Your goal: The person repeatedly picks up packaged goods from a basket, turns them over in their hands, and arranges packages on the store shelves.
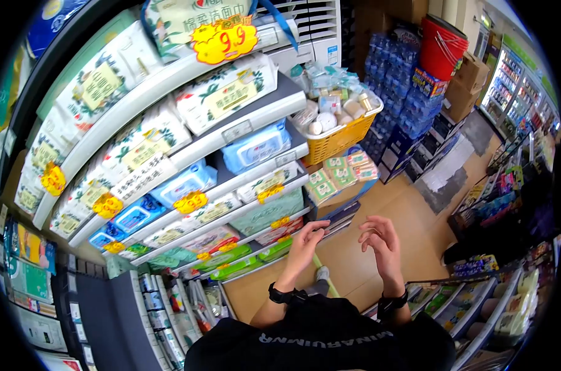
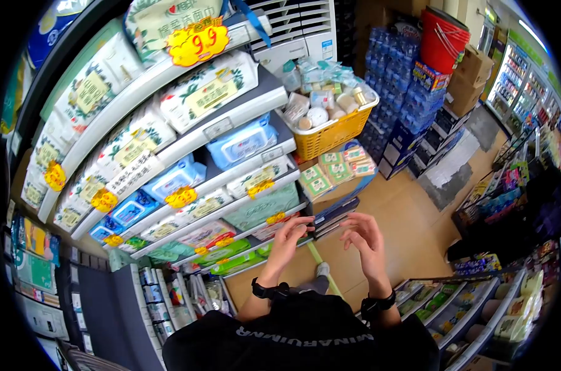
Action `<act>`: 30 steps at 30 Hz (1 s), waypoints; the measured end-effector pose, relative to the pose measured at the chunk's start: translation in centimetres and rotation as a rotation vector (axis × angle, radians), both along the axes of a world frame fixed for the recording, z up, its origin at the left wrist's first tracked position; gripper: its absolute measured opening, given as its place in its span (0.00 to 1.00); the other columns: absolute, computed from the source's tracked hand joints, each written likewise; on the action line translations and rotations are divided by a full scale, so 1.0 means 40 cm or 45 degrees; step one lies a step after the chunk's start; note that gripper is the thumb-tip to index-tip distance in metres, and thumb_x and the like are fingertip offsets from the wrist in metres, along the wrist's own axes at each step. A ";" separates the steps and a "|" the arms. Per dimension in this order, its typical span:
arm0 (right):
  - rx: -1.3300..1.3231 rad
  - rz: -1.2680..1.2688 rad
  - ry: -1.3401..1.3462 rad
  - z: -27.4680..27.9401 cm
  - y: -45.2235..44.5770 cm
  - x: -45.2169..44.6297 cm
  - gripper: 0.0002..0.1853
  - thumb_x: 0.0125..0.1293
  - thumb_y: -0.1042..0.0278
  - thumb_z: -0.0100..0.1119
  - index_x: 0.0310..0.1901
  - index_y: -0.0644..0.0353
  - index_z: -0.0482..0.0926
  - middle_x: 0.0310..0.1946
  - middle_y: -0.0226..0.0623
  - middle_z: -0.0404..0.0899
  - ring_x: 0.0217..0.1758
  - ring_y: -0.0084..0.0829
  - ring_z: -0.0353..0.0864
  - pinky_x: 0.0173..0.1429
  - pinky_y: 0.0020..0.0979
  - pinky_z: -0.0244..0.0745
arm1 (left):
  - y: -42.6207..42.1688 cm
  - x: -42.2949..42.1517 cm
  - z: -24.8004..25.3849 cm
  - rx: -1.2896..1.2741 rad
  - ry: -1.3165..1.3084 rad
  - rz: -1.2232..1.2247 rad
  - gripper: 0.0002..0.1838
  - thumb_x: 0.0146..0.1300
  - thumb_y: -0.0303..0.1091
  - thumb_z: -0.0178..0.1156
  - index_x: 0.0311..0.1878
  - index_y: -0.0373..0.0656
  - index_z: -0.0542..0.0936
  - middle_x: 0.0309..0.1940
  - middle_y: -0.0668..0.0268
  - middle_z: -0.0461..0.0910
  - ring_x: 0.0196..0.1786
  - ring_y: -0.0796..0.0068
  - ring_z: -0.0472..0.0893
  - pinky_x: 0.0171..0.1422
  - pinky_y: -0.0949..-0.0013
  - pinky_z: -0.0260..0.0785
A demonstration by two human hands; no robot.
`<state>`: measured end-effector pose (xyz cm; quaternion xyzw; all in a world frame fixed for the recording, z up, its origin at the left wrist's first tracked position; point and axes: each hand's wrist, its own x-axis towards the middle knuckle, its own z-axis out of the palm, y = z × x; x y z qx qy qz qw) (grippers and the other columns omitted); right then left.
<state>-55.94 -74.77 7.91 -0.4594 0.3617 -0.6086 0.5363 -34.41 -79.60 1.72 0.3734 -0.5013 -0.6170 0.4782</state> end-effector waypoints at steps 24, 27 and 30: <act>-0.098 -0.325 -0.051 0.043 -0.191 -0.274 0.18 0.72 0.67 0.55 0.58 0.68 0.72 0.47 0.43 0.78 0.35 0.27 0.75 0.36 0.26 0.71 | -0.336 -0.278 0.072 -0.222 -0.060 -0.021 0.16 0.74 0.32 0.57 0.61 0.38 0.75 0.58 0.64 0.81 0.52 0.74 0.83 0.56 0.71 0.73; -0.057 -0.321 -0.078 0.029 -0.213 -0.290 0.18 0.72 0.66 0.55 0.57 0.68 0.72 0.46 0.42 0.78 0.35 0.26 0.75 0.36 0.26 0.71 | -0.354 -0.288 0.066 -0.217 -0.051 0.010 0.16 0.74 0.31 0.58 0.62 0.38 0.74 0.58 0.64 0.81 0.54 0.74 0.83 0.56 0.71 0.73; -0.026 -0.282 -0.102 0.012 -0.254 -0.314 0.17 0.72 0.69 0.53 0.57 0.68 0.72 0.46 0.41 0.78 0.35 0.26 0.75 0.36 0.26 0.71 | -0.372 -0.302 0.065 -0.179 -0.061 0.092 0.16 0.74 0.30 0.58 0.62 0.39 0.74 0.58 0.64 0.81 0.52 0.74 0.83 0.56 0.71 0.73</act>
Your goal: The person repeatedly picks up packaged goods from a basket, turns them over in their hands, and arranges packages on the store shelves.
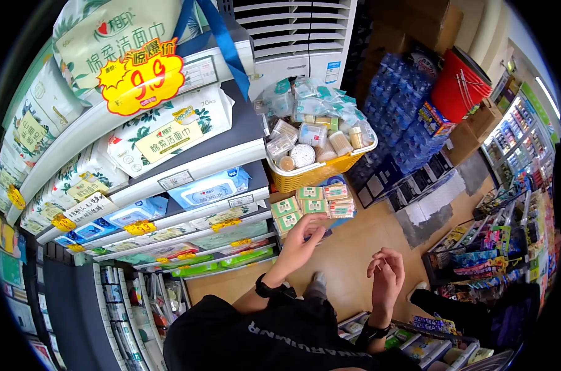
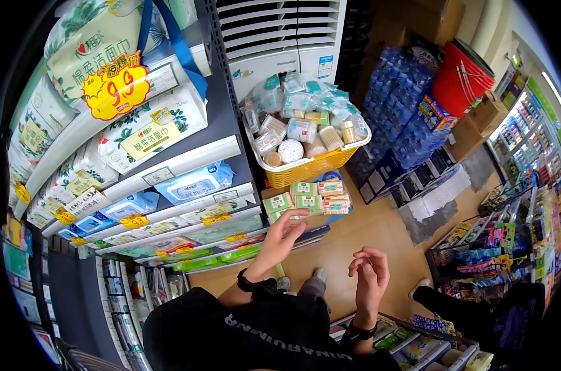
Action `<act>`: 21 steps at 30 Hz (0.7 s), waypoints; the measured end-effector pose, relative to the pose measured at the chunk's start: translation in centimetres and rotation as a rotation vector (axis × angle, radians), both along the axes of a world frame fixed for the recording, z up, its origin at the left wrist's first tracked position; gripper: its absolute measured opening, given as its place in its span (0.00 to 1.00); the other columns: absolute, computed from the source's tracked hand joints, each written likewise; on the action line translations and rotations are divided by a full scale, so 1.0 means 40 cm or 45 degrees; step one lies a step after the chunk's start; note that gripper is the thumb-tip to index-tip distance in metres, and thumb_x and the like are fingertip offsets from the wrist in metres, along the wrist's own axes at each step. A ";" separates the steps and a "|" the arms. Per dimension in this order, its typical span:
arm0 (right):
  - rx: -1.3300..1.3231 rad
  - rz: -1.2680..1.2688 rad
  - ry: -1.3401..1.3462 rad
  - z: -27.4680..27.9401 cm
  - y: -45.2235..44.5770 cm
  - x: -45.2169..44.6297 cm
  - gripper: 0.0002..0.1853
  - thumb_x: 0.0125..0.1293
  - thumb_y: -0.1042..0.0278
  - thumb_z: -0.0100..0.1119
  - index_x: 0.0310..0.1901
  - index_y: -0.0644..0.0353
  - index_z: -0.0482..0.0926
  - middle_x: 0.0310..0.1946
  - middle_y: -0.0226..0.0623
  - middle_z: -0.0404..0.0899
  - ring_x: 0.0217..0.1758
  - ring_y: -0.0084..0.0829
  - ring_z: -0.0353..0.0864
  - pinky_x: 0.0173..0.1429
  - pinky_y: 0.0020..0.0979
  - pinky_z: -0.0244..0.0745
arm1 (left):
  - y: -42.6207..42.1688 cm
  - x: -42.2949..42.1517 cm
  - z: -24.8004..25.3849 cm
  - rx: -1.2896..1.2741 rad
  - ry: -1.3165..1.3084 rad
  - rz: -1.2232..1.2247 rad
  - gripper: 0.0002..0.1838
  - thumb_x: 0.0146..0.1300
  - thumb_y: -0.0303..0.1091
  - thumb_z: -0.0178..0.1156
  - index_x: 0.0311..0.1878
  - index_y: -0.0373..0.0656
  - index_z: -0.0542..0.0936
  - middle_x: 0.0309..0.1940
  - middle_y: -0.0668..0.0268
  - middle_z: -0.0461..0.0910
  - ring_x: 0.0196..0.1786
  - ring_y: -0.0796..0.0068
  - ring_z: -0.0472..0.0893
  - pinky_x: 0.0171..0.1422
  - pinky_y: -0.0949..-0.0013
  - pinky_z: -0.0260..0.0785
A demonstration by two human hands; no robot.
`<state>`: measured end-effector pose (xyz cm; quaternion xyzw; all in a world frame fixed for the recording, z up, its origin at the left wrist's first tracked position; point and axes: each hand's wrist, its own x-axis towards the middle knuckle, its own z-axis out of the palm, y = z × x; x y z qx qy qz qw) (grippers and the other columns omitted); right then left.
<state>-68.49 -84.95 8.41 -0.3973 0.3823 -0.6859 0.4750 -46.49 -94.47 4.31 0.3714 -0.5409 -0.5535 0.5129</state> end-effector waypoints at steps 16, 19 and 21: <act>0.086 0.497 0.067 0.015 -0.506 -0.182 0.16 0.71 0.76 0.49 0.59 0.64 0.72 0.46 0.38 0.82 0.42 0.26 0.80 0.44 0.27 0.76 | -0.270 -0.097 0.108 -0.074 -0.109 0.289 0.18 0.76 0.29 0.54 0.66 0.41 0.71 0.60 0.61 0.78 0.63 0.71 0.78 0.67 0.69 0.68; 0.029 0.664 0.161 0.009 -0.630 -0.202 0.16 0.72 0.75 0.49 0.60 0.65 0.72 0.50 0.38 0.81 0.45 0.28 0.81 0.49 0.28 0.76 | -0.368 -0.122 0.163 -0.182 -0.317 0.353 0.18 0.76 0.34 0.56 0.65 0.42 0.72 0.59 0.61 0.78 0.62 0.70 0.78 0.63 0.68 0.70; -0.059 0.694 0.295 0.007 -0.719 -0.202 0.16 0.73 0.74 0.49 0.60 0.63 0.72 0.51 0.37 0.81 0.47 0.27 0.81 0.51 0.27 0.75 | -0.439 -0.127 0.187 -0.208 -0.388 0.447 0.19 0.74 0.35 0.58 0.65 0.42 0.73 0.59 0.60 0.79 0.62 0.68 0.79 0.62 0.66 0.71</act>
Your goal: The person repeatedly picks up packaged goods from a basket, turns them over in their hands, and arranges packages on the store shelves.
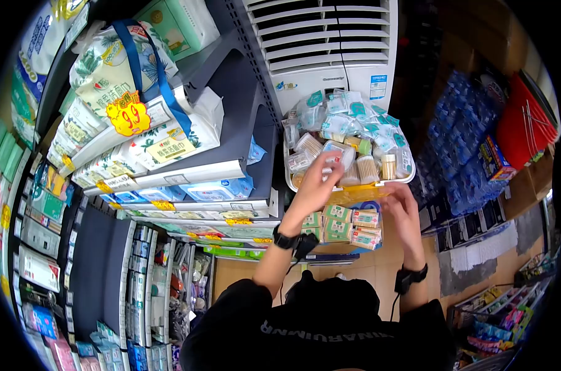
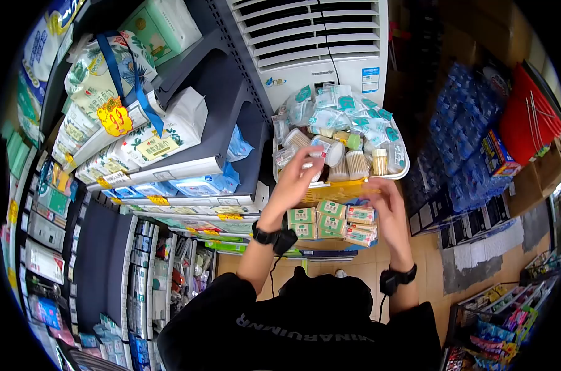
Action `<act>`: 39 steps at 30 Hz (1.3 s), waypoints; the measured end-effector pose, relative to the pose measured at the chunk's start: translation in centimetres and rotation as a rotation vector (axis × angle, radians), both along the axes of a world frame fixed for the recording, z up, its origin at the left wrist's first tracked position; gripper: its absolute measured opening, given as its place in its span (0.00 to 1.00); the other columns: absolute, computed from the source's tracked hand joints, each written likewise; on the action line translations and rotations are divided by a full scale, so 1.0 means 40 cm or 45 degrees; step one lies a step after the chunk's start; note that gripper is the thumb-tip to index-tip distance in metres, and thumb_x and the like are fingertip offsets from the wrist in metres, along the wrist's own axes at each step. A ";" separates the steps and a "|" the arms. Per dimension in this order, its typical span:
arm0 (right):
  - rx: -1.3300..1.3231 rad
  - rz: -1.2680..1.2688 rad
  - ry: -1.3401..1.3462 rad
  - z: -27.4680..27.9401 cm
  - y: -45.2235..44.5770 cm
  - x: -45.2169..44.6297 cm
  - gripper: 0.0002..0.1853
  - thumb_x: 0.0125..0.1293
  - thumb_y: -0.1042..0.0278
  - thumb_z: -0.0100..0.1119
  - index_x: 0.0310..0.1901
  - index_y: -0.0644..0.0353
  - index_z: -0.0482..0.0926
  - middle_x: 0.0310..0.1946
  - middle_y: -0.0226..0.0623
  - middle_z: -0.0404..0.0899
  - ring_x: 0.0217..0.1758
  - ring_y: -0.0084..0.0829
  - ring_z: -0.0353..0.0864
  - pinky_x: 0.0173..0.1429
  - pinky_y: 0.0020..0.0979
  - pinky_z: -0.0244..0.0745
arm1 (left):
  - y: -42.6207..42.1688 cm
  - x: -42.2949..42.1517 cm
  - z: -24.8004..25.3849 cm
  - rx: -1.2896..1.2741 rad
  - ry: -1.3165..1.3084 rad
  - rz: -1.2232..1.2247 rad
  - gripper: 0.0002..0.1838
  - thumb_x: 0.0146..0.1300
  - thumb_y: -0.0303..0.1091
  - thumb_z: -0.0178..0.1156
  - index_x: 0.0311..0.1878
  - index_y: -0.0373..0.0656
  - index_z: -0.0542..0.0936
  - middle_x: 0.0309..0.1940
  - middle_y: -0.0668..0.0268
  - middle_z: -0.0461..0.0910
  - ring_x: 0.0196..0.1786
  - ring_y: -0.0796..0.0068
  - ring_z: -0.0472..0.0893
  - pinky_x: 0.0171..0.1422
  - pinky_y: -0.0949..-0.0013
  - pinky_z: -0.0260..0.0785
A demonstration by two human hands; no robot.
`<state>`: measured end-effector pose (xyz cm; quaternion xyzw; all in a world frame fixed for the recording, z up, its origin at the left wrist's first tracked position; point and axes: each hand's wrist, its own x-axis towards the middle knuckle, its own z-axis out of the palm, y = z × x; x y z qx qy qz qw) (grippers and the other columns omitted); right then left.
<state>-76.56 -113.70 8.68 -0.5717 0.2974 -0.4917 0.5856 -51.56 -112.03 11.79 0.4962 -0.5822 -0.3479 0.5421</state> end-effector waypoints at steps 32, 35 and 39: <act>-0.101 -0.167 0.079 -0.105 -0.385 0.022 0.16 0.72 0.70 0.52 0.58 0.60 0.76 0.60 0.39 0.76 0.62 0.31 0.77 0.64 0.32 0.72 | -0.400 -0.014 -0.015 -0.342 -1.181 0.643 0.35 0.54 0.39 0.73 0.63 0.36 0.74 0.56 0.47 0.80 0.60 0.44 0.78 0.66 0.52 0.70; -0.009 -0.127 0.004 -0.112 -0.399 0.006 0.16 0.71 0.69 0.53 0.59 0.60 0.76 0.59 0.38 0.76 0.61 0.30 0.77 0.63 0.32 0.72 | -0.388 -0.025 -0.014 -0.390 -1.125 0.664 0.31 0.56 0.38 0.73 0.62 0.37 0.75 0.53 0.47 0.81 0.56 0.45 0.79 0.63 0.51 0.71; 0.053 -0.072 -0.023 -0.110 -0.381 0.004 0.16 0.72 0.68 0.52 0.59 0.59 0.75 0.58 0.38 0.77 0.59 0.29 0.78 0.61 0.31 0.73 | -0.377 -0.039 -0.010 -0.389 -1.077 0.702 0.27 0.57 0.37 0.72 0.59 0.38 0.79 0.51 0.49 0.83 0.54 0.46 0.80 0.62 0.52 0.72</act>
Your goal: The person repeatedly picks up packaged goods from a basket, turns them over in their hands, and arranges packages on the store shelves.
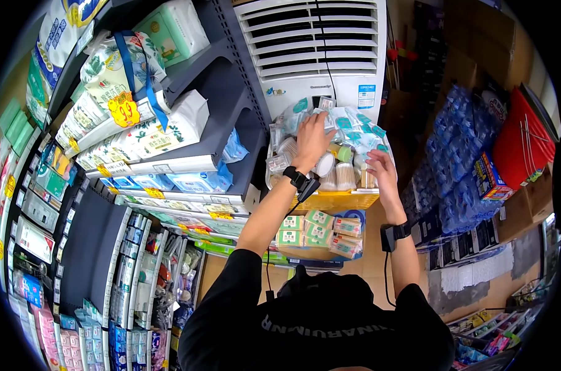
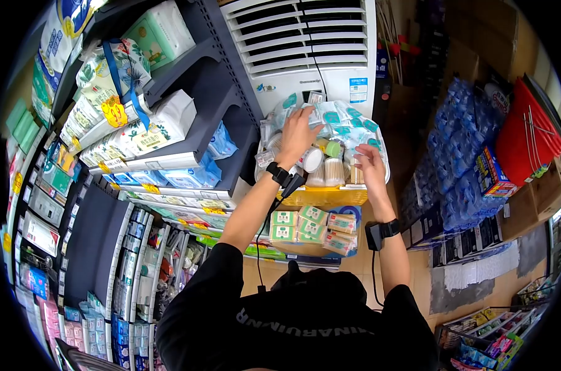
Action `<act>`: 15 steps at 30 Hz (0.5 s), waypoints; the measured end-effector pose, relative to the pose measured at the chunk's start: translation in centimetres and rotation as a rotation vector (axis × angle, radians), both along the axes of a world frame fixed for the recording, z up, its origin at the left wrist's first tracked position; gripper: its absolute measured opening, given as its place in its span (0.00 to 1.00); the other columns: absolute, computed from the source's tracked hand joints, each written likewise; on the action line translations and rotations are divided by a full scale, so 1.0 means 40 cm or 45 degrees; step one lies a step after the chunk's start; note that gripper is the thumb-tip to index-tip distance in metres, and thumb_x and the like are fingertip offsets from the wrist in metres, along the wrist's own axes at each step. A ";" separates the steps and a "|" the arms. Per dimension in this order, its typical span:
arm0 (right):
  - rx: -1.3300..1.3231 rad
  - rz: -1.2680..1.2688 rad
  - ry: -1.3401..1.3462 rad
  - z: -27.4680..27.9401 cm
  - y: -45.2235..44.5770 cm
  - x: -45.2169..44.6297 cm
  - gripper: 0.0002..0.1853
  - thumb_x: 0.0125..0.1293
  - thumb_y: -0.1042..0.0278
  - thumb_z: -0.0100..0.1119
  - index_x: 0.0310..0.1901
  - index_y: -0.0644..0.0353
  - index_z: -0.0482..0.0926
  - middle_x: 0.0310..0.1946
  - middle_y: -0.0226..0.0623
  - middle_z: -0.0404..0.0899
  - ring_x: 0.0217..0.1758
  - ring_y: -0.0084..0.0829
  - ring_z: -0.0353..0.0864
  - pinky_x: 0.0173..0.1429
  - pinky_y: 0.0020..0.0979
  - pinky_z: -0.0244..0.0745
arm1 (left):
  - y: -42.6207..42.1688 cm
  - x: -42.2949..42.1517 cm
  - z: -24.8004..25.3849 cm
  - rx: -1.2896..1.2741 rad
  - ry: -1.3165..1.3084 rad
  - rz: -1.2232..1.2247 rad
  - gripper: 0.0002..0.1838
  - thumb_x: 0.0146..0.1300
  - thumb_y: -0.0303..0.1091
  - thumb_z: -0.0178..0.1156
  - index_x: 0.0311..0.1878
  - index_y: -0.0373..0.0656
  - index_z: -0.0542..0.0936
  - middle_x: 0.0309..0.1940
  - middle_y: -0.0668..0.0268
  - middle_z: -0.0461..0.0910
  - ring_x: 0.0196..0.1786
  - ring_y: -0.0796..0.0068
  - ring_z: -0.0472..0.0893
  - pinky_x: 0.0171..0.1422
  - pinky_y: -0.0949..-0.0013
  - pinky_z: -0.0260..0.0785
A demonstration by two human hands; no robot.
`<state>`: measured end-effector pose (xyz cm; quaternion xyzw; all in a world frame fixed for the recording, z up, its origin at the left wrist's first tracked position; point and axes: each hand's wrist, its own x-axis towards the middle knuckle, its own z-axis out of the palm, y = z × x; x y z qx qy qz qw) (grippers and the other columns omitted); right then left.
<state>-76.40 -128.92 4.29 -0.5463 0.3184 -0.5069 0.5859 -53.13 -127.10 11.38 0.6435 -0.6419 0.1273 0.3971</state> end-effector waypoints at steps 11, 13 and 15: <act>0.059 0.104 0.001 -0.003 0.042 -0.008 0.15 0.73 0.69 0.50 0.58 0.59 0.74 0.55 0.36 0.81 0.55 0.29 0.81 0.55 0.30 0.75 | 0.026 0.015 0.001 -0.246 -0.203 0.109 0.17 0.64 0.26 0.58 0.56 0.38 0.82 0.49 0.57 0.85 0.50 0.53 0.83 0.56 0.55 0.74; 0.065 0.113 0.000 -0.007 0.049 -0.011 0.15 0.73 0.68 0.50 0.58 0.59 0.74 0.54 0.36 0.81 0.54 0.28 0.81 0.54 0.29 0.74 | 0.040 0.019 0.014 -0.283 -0.198 0.119 0.15 0.66 0.27 0.58 0.54 0.37 0.83 0.48 0.56 0.86 0.49 0.53 0.83 0.55 0.56 0.75; 0.059 0.161 -0.016 -0.003 0.061 -0.015 0.14 0.72 0.69 0.50 0.57 0.58 0.75 0.53 0.35 0.82 0.52 0.28 0.81 0.52 0.29 0.74 | 0.045 0.027 0.036 -0.344 -0.201 0.136 0.13 0.68 0.27 0.57 0.53 0.37 0.84 0.46 0.55 0.86 0.47 0.52 0.84 0.54 0.56 0.76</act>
